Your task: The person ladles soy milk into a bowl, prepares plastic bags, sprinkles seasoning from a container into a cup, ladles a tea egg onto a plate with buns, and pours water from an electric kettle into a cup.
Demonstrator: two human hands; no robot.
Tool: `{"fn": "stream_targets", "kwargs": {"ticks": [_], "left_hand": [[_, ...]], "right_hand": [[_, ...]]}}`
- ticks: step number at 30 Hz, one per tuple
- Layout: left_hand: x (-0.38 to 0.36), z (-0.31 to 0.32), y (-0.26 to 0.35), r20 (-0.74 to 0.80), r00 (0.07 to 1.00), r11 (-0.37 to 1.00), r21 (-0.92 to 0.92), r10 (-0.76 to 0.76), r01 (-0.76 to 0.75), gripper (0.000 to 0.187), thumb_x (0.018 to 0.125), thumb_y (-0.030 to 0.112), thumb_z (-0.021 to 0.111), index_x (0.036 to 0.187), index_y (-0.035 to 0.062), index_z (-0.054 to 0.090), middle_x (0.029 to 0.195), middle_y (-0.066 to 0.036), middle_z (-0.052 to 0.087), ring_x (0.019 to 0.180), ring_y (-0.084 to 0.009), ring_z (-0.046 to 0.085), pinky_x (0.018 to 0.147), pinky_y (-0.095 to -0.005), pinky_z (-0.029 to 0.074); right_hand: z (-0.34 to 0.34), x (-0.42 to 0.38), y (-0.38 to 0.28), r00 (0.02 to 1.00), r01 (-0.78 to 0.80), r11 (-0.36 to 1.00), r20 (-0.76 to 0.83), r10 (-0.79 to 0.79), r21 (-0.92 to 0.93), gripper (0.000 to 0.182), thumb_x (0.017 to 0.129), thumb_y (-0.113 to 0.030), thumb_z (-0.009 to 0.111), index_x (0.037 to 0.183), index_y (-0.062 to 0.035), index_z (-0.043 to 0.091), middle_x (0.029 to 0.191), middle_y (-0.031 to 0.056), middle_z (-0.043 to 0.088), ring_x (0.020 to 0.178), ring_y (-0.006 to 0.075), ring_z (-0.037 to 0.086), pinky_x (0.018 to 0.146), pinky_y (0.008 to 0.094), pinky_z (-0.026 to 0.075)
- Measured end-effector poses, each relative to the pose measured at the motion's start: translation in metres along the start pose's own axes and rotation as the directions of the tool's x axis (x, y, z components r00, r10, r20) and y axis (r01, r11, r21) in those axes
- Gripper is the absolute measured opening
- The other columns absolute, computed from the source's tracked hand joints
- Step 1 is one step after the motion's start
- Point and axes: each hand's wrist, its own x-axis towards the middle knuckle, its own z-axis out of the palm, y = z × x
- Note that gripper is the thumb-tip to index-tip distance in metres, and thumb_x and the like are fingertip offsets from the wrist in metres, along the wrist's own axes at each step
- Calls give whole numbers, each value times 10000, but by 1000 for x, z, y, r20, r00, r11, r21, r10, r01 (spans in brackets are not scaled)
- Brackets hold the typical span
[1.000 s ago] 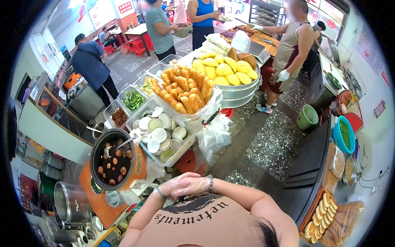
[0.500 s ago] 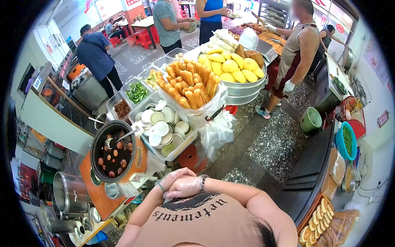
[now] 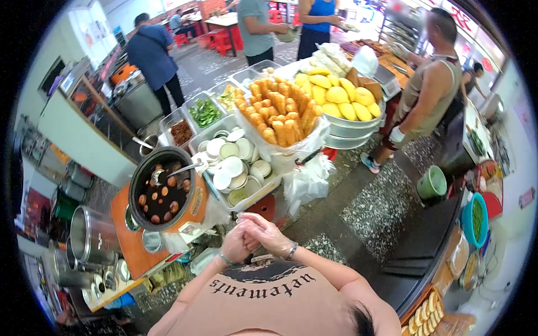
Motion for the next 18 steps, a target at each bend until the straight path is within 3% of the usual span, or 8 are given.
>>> {"fn": "stream_targets", "kwargs": {"ticks": [4, 6, 7, 9, 12, 13, 14, 18], "left_hand": [[4, 6, 4, 230, 782, 499, 658, 579, -563, 225, 676, -26, 626, 880, 43, 563, 827, -102, 576, 777, -279, 563, 708, -356, 471], [6, 15, 8, 92, 963, 967, -10, 253, -253, 125, 881, 204, 457, 870, 99, 523, 723, -37, 501, 610, -167, 476, 535, -269, 380], [6, 18, 8, 140, 988, 923, -385, 66, -7, 261, 984, 320, 372, 865, 127, 502, 671, -5, 463, 527, -111, 432, 448, -225, 335], [8, 22, 9, 150, 989, 824, -561, 6, 81, 257, 985, 324, 362, 888, 141, 514, 661, -6, 471, 483, -119, 415, 437, -232, 335], [1, 33, 14, -34, 999, 873, -486, 27, -40, 256, 984, 303, 366, 903, 120, 526, 632, -9, 480, 490, -127, 435, 446, -234, 341], [-2, 35, 13, -172, 923, 938, 23, 345, -346, 258, 984, 282, 366, 900, 107, 535, 642, -10, 500, 493, -126, 444, 457, -238, 355], [-4, 36, 13, -121, 750, 677, 540, 650, -500, 260, 984, 262, 365, 897, 94, 544, 652, -12, 520, 495, -126, 453, 467, -242, 370], [-6, 23, 11, -19, 939, 865, 396, 344, -309, 264, 992, 247, 365, 967, 60, 548, 733, -29, 561, 585, -123, 501, 544, -246, 412]], "right_hand": [[2, 6, 7, 994, -103, 961, 57, 91, 257, 285, 915, -147, 552, 1177, -37, 525, 1125, 39, 576, 1008, 104, 547, 885, 262, 460], [1, 9, 11, 995, -97, 964, 43, 89, 249, 256, 911, -145, 550, 1145, -42, 538, 1086, 31, 584, 980, 100, 553, 862, 255, 468], [-2, 12, 18, 992, -121, 963, 2, 124, 240, 229, 909, -144, 548, 1117, -48, 544, 1050, 22, 585, 946, 94, 556, 835, 248, 472], [-6, 17, 24, 987, -150, 964, -30, 160, 221, 202, 906, -143, 545, 1088, -54, 551, 1013, 13, 587, 913, 87, 559, 808, 240, 477], [-8, 16, 28, 983, -167, 972, -41, 177, 168, 225, 907, -125, 527, 1108, -23, 535, 1082, 81, 608, 994, 168, 587, 893, 310, 478], [-8, 15, 29, 978, -196, 963, -38, 206, 183, 225, 912, -136, 522, 1105, -22, 537, 1084, 85, 610, 983, 166, 590, 877, 304, 483], [-7, 16, 28, 972, -223, 955, -36, 234, 198, 225, 918, -148, 518, 1103, -22, 539, 1085, 88, 612, 972, 164, 593, 861, 298, 488], [-8, 16, 13, 973, -231, 968, 12, 231, 99, 288, 947, -229, 481, 1143, -23, 532, 1093, 107, 613, 941, 174, 608, 833, 296, 497]]}}
